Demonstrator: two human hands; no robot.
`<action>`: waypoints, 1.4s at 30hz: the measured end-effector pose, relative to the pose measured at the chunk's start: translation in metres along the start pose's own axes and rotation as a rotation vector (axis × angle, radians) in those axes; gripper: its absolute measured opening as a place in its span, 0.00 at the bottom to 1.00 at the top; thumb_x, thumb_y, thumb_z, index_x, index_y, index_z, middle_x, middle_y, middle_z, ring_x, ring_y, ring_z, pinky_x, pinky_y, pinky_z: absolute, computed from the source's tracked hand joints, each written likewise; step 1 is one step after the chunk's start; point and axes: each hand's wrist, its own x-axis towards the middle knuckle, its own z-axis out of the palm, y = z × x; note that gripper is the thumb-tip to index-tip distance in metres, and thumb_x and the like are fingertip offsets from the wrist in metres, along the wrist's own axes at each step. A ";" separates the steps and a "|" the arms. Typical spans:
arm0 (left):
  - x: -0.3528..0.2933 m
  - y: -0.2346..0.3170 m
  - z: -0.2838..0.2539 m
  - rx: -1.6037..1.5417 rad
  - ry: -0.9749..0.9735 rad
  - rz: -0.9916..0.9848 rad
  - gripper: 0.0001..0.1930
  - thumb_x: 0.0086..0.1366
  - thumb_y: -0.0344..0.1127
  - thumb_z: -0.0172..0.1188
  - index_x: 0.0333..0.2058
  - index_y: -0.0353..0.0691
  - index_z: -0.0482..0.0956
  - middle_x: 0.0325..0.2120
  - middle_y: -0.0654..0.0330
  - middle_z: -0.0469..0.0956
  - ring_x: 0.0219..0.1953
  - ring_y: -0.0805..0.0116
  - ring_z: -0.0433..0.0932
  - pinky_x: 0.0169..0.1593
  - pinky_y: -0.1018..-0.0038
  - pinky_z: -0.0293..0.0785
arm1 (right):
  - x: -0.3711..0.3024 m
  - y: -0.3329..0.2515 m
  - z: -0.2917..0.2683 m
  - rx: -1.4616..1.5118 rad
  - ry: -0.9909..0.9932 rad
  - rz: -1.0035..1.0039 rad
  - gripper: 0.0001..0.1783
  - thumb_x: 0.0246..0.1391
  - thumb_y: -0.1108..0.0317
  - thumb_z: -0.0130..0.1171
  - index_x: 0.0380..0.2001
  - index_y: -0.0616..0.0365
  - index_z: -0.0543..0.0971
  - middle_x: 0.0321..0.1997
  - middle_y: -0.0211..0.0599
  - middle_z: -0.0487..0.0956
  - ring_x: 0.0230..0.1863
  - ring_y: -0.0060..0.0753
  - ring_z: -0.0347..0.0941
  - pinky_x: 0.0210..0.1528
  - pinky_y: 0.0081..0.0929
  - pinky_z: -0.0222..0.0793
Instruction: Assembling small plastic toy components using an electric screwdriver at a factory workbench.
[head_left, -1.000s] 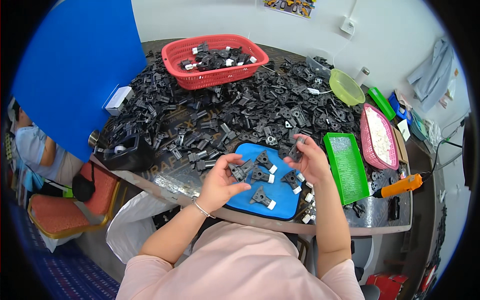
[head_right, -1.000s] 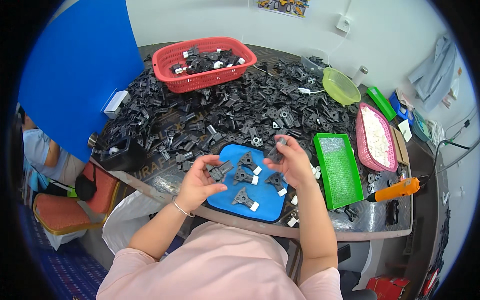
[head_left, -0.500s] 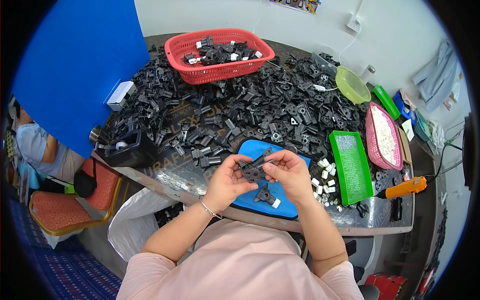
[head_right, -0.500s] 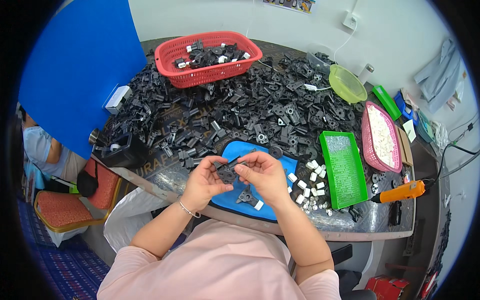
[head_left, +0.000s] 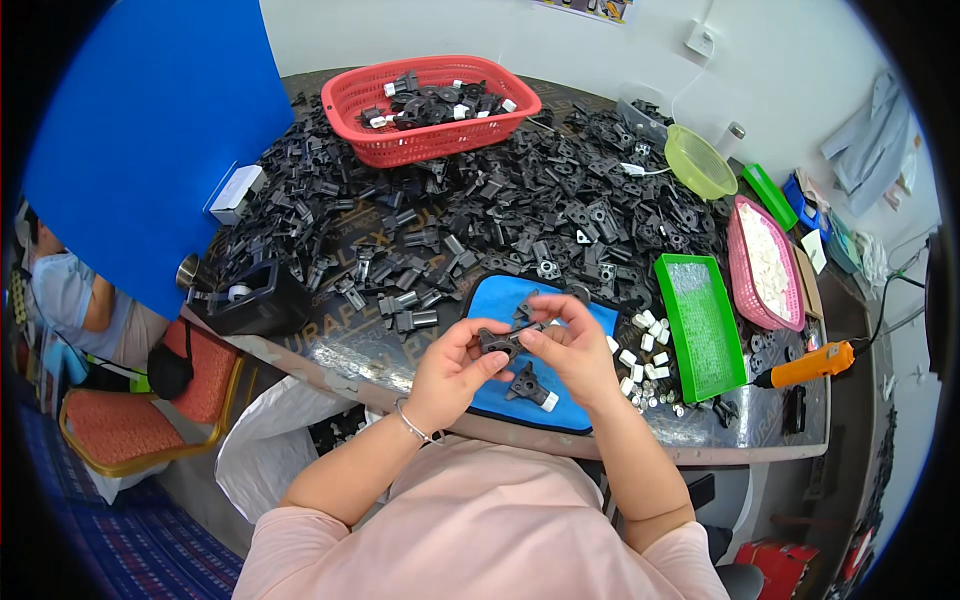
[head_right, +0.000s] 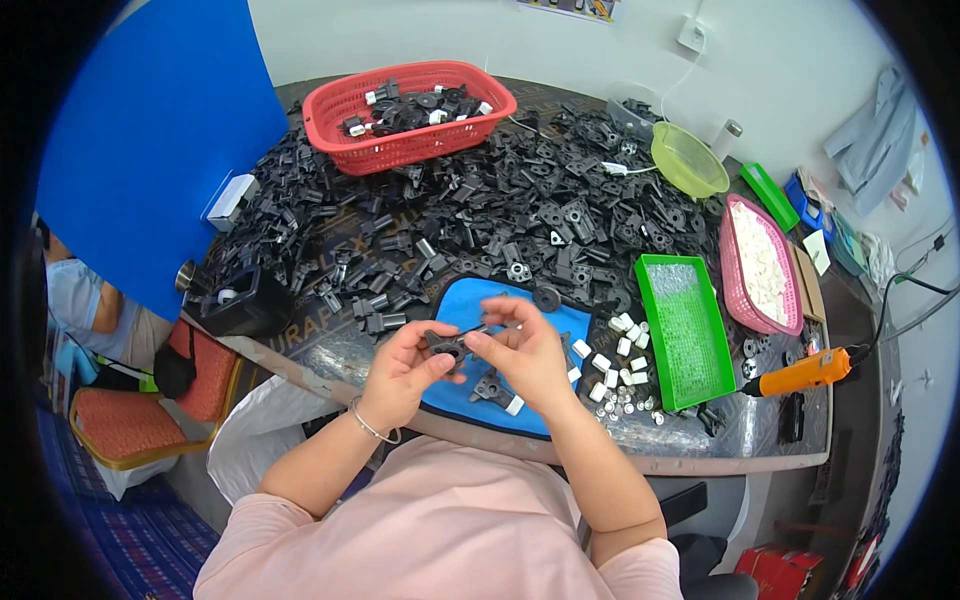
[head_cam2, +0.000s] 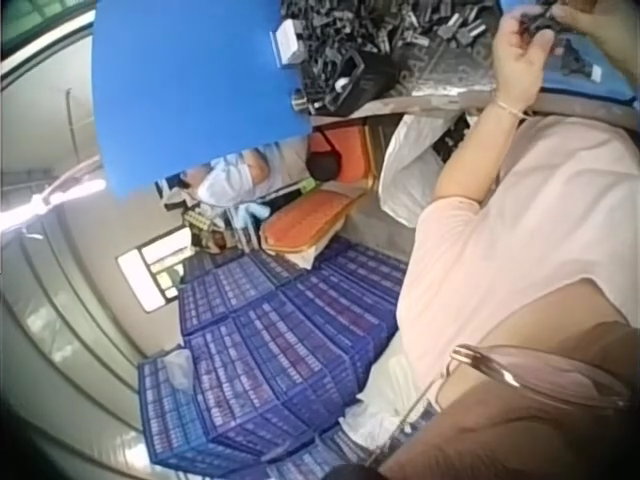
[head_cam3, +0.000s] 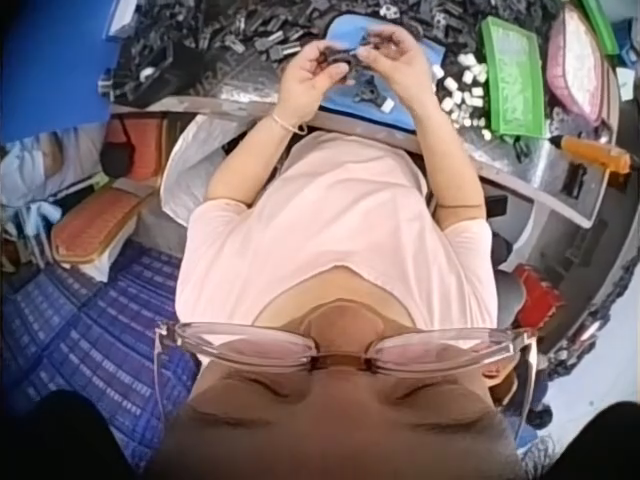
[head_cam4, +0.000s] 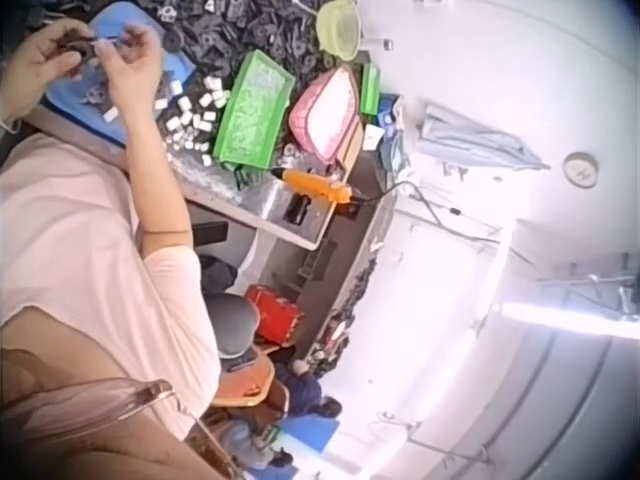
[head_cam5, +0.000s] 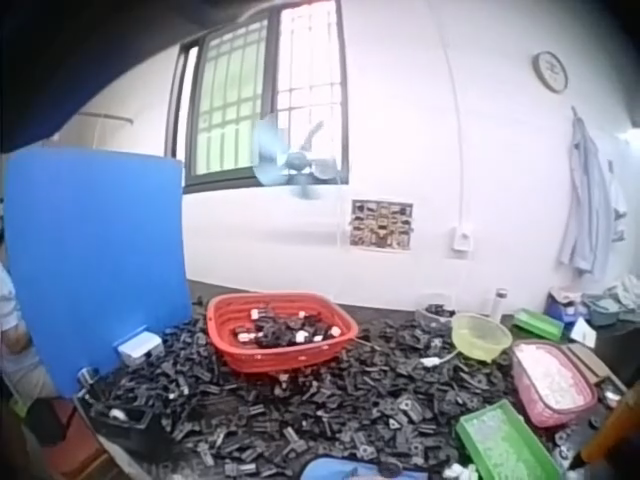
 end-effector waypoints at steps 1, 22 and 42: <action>0.000 0.000 0.001 -0.009 0.001 0.007 0.15 0.62 0.24 0.56 0.48 0.34 0.71 0.38 0.61 0.74 0.39 0.75 0.74 0.44 0.76 0.77 | -0.001 0.002 -0.004 0.001 0.005 -0.001 0.12 0.47 0.77 0.65 0.36 0.61 0.75 0.28 0.26 0.74 0.29 0.14 0.73 0.31 0.10 0.68; 0.028 0.015 0.010 1.526 -0.486 0.610 0.13 0.53 0.29 0.52 0.40 0.43 0.75 0.37 0.61 0.74 0.39 0.61 0.71 0.43 0.70 0.71 | -0.021 0.010 -0.104 -1.539 0.255 -0.299 0.16 0.35 0.68 0.70 0.33 0.54 0.81 0.37 0.34 0.76 0.44 0.41 0.70 0.44 0.38 0.63; 0.110 0.003 0.020 1.705 -0.316 0.715 0.04 0.52 0.32 0.53 0.28 0.43 0.75 0.28 0.62 0.72 0.36 0.62 0.71 0.37 0.69 0.74 | -0.031 -0.005 0.032 -0.923 -0.277 -0.981 0.17 0.39 0.76 0.61 0.36 0.57 0.73 0.47 0.44 0.72 0.49 0.50 0.68 0.50 0.43 0.65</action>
